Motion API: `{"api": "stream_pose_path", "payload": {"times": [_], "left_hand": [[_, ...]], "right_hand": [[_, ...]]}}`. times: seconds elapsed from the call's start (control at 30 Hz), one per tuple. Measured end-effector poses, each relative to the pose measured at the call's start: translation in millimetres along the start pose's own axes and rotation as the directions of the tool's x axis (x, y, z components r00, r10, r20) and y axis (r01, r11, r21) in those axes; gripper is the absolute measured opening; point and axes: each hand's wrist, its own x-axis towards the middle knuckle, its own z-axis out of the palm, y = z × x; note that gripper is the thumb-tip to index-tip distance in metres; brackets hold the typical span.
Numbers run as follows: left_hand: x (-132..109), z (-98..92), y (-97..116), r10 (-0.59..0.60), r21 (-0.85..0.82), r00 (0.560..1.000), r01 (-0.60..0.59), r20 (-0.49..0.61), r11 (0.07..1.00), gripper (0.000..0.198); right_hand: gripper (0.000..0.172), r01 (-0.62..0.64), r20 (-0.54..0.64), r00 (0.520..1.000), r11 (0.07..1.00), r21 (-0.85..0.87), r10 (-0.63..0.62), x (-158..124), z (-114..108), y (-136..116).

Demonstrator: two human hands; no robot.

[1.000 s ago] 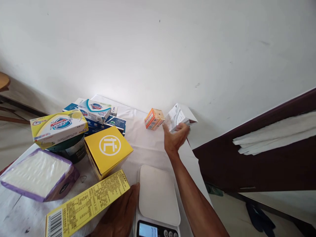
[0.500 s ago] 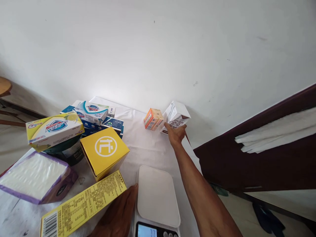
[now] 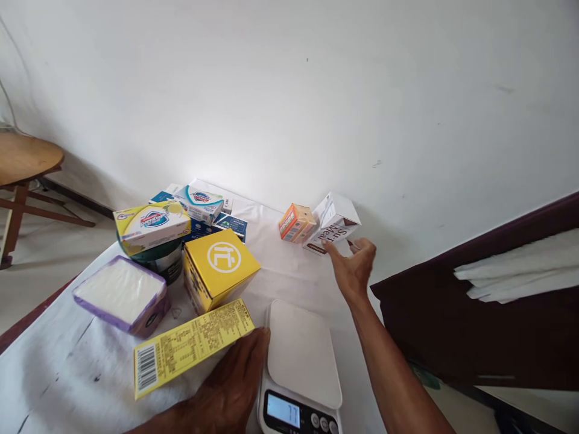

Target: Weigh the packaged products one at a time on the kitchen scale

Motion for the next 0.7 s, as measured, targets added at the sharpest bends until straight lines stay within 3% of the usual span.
{"api": "stream_pose_path", "payload": {"times": [0.1,0.27,0.4,0.53,0.7], "left_hand": [[1.8,-6.8,3.7,0.013,-0.072,0.999,-0.009,0.051,0.997,0.129],[1.5,-16.6,7.8,0.062,-0.128,0.997,-0.055,0.051,0.990,0.127],[2.3,-14.3,4.2,0.101,-0.135,0.995,-0.098,0.016,0.986,0.132],[3.8,-9.4,0.4,0.095,-0.147,0.995,-0.093,0.011,0.985,0.131],[2.2,-9.0,-0.6,0.158,-0.190,0.981,-0.177,-0.114,0.966,0.124]], "right_hand": [[0.079,0.123,0.032,0.992,0.991,0.051,-0.124,-30.6,-19.3,-38.8],[0.057,0.316,0.115,0.932,0.926,0.207,-0.344,-89.7,-31.5,-108.5],[0.061,0.212,0.295,0.897,0.906,0.366,-0.329,-128.4,-25.0,-140.1],[0.068,0.032,0.500,0.828,0.913,0.407,-0.252,-157.3,-14.0,-149.2],[0.083,-0.019,0.550,0.810,0.928,0.372,-0.203,-187.3,-10.4,-155.4]]}}
